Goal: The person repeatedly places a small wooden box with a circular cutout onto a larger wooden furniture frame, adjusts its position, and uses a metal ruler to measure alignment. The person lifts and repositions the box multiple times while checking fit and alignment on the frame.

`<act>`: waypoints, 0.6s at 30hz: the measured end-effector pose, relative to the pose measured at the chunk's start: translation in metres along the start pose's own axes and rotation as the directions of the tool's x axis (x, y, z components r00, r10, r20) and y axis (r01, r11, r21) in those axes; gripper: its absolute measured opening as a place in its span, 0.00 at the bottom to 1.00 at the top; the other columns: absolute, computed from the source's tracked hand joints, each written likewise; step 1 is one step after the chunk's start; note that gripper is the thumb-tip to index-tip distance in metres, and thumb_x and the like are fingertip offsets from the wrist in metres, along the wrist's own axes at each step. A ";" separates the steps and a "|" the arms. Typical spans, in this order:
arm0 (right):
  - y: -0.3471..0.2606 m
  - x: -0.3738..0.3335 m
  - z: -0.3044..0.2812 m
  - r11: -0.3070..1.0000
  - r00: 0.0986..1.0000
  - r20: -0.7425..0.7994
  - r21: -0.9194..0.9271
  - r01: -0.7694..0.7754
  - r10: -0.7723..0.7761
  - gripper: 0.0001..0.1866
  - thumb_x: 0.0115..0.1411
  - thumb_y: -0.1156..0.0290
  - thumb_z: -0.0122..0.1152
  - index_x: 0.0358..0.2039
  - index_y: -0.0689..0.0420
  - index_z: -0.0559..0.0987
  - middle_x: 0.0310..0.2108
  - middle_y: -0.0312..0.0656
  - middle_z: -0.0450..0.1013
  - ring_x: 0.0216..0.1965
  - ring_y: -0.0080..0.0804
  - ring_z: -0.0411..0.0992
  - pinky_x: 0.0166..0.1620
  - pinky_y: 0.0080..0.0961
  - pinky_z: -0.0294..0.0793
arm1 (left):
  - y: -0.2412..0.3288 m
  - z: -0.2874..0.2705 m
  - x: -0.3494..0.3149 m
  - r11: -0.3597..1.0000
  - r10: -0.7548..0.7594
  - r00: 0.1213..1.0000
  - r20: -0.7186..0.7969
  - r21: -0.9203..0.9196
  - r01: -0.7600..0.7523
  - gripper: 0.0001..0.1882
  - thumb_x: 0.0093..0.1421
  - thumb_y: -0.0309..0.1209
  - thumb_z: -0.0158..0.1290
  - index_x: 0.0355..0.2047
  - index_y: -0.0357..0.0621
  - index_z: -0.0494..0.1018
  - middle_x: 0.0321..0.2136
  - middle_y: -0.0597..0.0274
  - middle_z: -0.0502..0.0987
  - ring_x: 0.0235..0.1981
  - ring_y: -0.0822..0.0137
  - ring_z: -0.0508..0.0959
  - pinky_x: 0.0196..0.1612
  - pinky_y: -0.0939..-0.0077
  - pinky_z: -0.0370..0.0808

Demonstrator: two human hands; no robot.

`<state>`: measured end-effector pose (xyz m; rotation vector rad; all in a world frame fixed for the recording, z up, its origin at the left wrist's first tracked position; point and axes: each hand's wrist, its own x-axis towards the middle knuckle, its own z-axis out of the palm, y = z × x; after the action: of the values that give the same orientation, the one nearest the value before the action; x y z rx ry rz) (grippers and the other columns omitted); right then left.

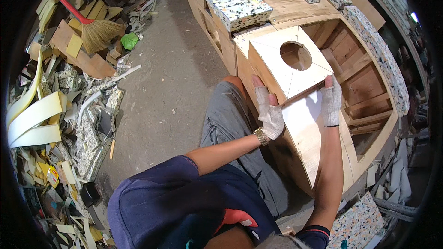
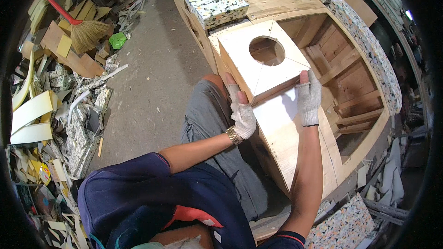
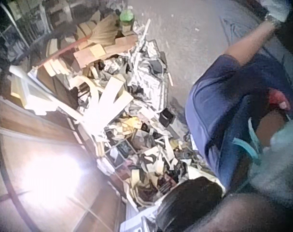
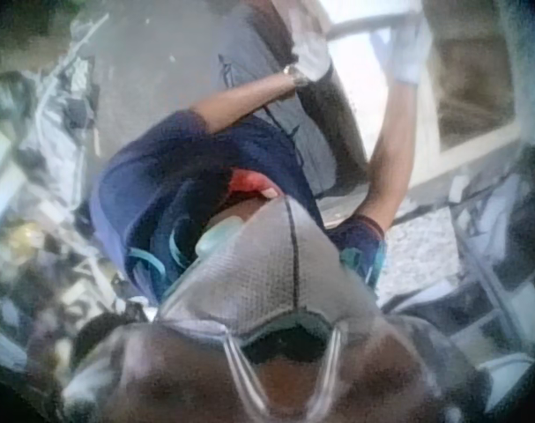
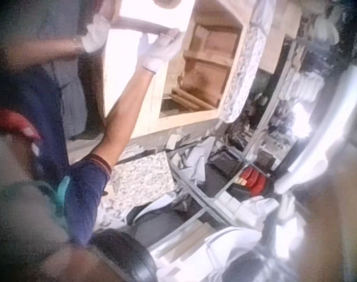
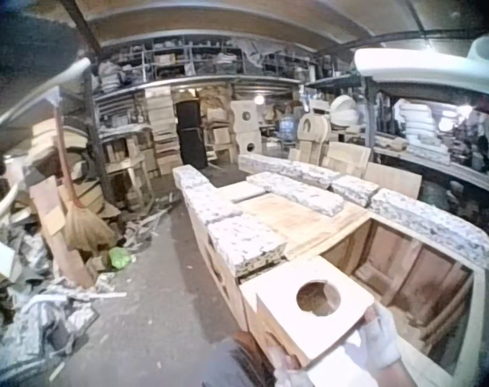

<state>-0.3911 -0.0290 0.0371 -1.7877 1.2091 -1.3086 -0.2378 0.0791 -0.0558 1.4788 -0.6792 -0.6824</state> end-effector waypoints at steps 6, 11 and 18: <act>-0.008 0.000 0.006 0.999 1.000 0.011 0.045 -0.026 0.026 0.29 0.77 0.43 0.54 0.34 0.60 0.73 0.27 0.31 0.64 0.32 0.22 0.60 0.34 0.24 0.63 | -0.025 -0.005 -0.016 0.999 0.027 0.998 0.050 0.045 -0.030 0.42 0.81 0.51 0.34 0.80 0.31 0.38 0.82 0.40 0.37 0.83 0.46 0.37 0.81 0.56 0.36; -0.004 -0.002 -0.004 0.997 0.998 -0.002 0.035 -0.066 0.066 0.29 0.77 0.44 0.55 0.34 0.61 0.74 0.28 0.32 0.65 0.32 0.22 0.60 0.34 0.25 0.64 | 0.018 -0.015 -0.038 0.862 0.507 0.859 0.073 -0.074 -0.502 0.46 0.78 0.54 0.36 0.80 0.31 0.36 0.81 0.36 0.35 0.82 0.42 0.36 0.81 0.52 0.36; 0.000 0.001 -0.001 1.000 1.000 -0.003 0.001 0.012 -0.012 0.29 0.77 0.45 0.56 0.36 0.63 0.74 0.30 0.34 0.67 0.35 0.25 0.62 0.38 0.27 0.68 | 0.008 -0.022 -0.052 0.890 0.453 0.875 0.173 -0.027 -0.455 0.52 0.76 0.59 0.39 0.80 0.31 0.32 0.81 0.36 0.32 0.82 0.42 0.36 0.81 0.56 0.37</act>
<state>-0.3917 -0.0299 0.0377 -1.7952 1.2006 -1.3187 -0.2547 0.1327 -0.0472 1.2143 -1.1275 -0.4410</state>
